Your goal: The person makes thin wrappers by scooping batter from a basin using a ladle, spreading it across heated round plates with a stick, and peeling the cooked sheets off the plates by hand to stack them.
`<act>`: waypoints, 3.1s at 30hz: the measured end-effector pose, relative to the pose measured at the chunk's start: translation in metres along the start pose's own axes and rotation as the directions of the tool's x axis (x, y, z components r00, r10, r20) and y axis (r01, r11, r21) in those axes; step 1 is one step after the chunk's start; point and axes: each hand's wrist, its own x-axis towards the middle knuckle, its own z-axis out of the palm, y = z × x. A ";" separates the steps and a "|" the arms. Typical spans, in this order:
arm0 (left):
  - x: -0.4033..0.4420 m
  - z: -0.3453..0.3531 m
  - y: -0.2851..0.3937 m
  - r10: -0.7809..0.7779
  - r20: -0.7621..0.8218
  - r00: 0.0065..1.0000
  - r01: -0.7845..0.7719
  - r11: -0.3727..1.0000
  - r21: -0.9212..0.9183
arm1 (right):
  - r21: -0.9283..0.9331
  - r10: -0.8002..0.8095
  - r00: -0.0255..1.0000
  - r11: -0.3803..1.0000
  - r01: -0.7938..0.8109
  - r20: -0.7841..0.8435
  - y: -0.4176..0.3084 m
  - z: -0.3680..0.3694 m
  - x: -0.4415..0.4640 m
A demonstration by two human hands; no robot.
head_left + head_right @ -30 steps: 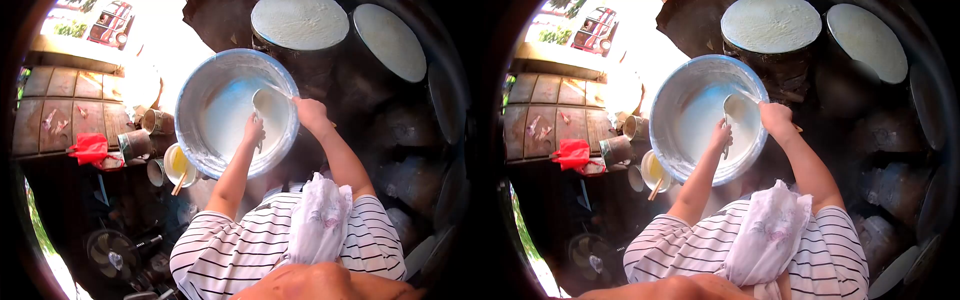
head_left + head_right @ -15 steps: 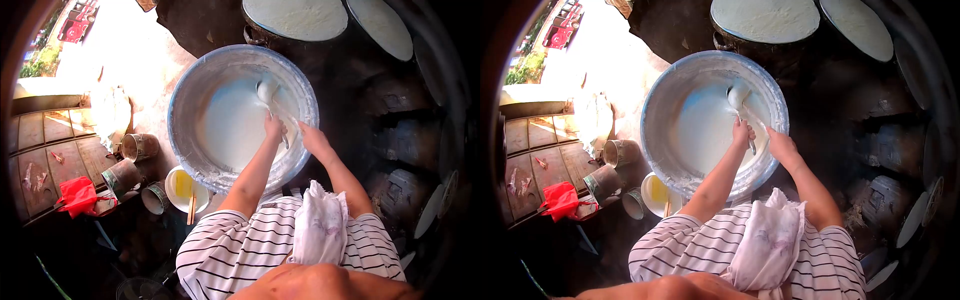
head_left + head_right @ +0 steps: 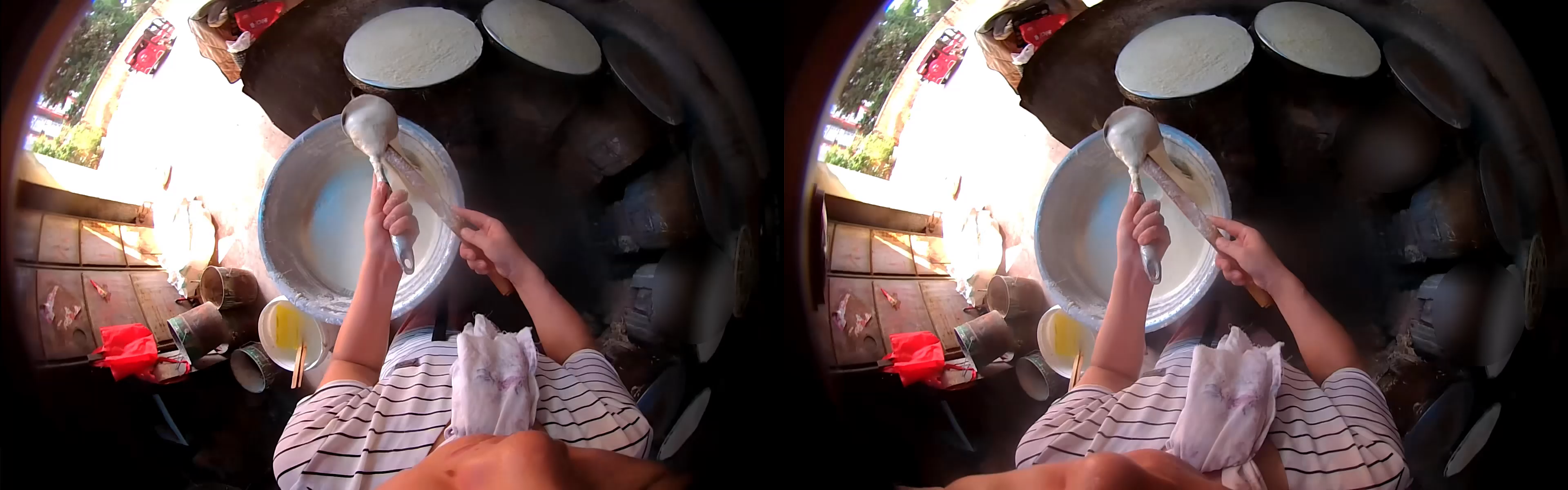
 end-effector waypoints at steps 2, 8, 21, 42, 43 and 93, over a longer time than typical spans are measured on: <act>-0.020 0.052 -0.015 -0.026 0.051 0.998 0.019 0.992 0.128 | 0.055 -0.131 0.986 0.991 0.125 0.106 -0.025 0.022 -0.021; -0.032 0.198 -0.047 -0.200 0.325 0.924 0.084 0.937 0.338 | 0.044 -0.496 0.829 0.863 0.503 0.258 -0.101 0.088 -0.069; -0.136 0.101 0.006 -0.200 -0.330 0.923 0.172 0.979 -0.113 | -0.016 -0.042 0.999 0.999 0.042 0.007 0.018 0.049 -0.089; 0.011 0.060 -0.195 -0.930 -0.229 0.288 0.887 0.349 -0.302 | 0.039 -0.577 0.571 0.683 0.730 -0.585 0.143 0.022 -0.254; 0.004 0.059 -0.229 -0.927 -0.252 0.277 0.940 0.316 -0.127 | -0.097 -0.609 0.401 0.621 0.778 -0.684 0.145 0.024 -0.288; -0.057 -0.303 -0.880 -0.708 -0.532 -0.465 -0.423 -0.350 0.836 | 0.102 0.329 -0.936 0.934 0.342 0.125 0.255 -0.217 -0.474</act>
